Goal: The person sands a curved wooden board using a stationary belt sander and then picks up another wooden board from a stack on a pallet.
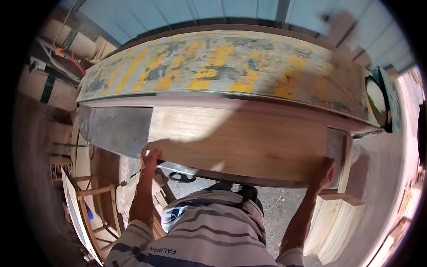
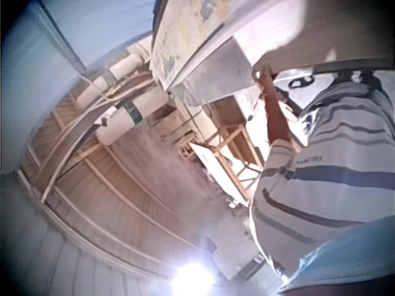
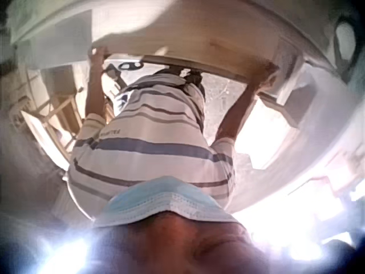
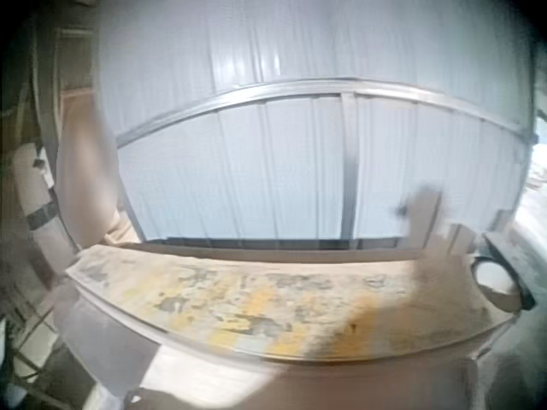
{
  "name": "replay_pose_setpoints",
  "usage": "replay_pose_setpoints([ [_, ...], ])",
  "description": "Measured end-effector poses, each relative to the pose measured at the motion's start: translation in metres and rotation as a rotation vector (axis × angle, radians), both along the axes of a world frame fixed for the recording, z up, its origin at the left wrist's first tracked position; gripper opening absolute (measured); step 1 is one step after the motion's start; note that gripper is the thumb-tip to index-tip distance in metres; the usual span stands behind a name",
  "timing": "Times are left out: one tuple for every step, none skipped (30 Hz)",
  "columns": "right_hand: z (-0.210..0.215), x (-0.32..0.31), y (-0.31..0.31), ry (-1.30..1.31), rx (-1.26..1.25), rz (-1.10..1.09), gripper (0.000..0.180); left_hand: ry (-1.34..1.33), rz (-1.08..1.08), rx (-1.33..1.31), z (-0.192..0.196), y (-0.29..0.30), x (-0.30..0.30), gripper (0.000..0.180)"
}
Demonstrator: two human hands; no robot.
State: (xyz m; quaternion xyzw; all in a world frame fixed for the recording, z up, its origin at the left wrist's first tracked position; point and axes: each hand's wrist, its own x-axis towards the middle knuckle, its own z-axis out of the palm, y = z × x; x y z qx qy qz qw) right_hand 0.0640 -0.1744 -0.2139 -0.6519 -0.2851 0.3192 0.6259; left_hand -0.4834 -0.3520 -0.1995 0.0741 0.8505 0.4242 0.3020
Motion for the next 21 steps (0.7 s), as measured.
replay_pose_setpoints([
  [-0.001,0.014,0.004,-0.017,0.007,-0.031,0.042,-0.02,0.022,0.069,-0.003,0.006,0.011,0.058],
  [0.004,0.019,0.007,-0.038,0.015,-0.064,0.046,0.029,-0.043,0.034,-0.007,0.008,0.015,0.059],
  [0.004,0.016,0.008,-0.066,-0.001,-0.085,0.043,0.059,-0.037,0.001,-0.007,0.008,0.016,0.06],
  [0.008,0.014,0.009,-0.099,-0.013,-0.113,0.041,0.083,-0.038,-0.029,-0.004,0.01,0.02,0.061],
  [0.011,0.011,0.01,-0.133,-0.026,-0.143,0.04,0.092,-0.038,-0.037,-0.002,0.01,0.02,0.063],
  [0.013,0.007,0.012,-0.149,-0.051,-0.112,0.04,0.101,-0.036,-0.044,0.001,0.009,0.019,0.065],
  [0.016,0.005,0.01,-0.167,-0.076,-0.086,0.04,0.093,-0.036,-0.028,0.002,0.008,0.02,0.068],
  [0.018,0.003,0.008,-0.184,-0.103,-0.063,0.04,0.091,-0.04,-0.029,-0.001,0.005,0.013,0.068],
  [0.017,0.0,0.006,-0.168,-0.108,-0.031,0.04,0.09,-0.045,-0.031,-0.004,0.003,0.006,0.068],
  [0.015,-0.002,0.003,-0.156,-0.112,-0.006,0.04,0.088,-0.053,-0.032,-0.006,0.002,-0.001,0.067],
  [0.014,-0.001,0.0,-0.15,-0.113,0.011,0.04,0.038,-0.028,0.015,-0.005,0.005,-0.001,0.066],
  [0.008,-0.004,-0.002,-0.081,-0.014,0.05,0.038,-0.012,-0.006,0.06,-0.006,0.007,-0.005,0.064],
  [0.002,-0.009,0.0,-0.018,0.086,0.095,0.037,-0.119,0.075,0.269,-0.026,-0.005,-0.017,0.066],
  [-0.003,-0.014,-0.001,0.011,0.079,0.056,0.035,-0.116,0.041,0.278,-0.043,-0.015,-0.032,0.072],
  [-0.004,-0.017,-0.003,0.028,0.074,-0.001,0.034,-0.008,-0.073,-0.129,-0.005,0.003,-0.023,0.072],
  [0.007,-0.034,-0.002,-0.098,-0.038,-0.029,0.031,0.056,-0.004,-0.007,-0.022,-0.013,-0.035,0.07],
  [0.019,-0.045,-0.006,-0.053,-0.013,0.03,0.033,0.025,-0.048,-0.126,-0.01,-0.008,-0.039,0.068],
  [0.02,-0.049,-0.009,-0.072,-0.032,0.034,0.033,-0.011,-0.085,-0.059,-0.001,-0.007,-0.039,0.066],
  [0.02,-0.055,-0.01,-0.083,-0.051,0.043,0.033,0.007,-0.088,-0.073,-0.001,-0.009,-0.045,0.065],
  [0.02,-0.06,-0.012,-0.092,-0.069,0.049,0.034,0.028,-0.094,-0.086,-0.002,-0.01,-0.054,0.064],
  [0.019,-0.065,-0.014,-0.066,-0.067,0.048,0.034,0.014,-0.096,-0.077,-0.008,-0.013,-0.068,0.063],
])
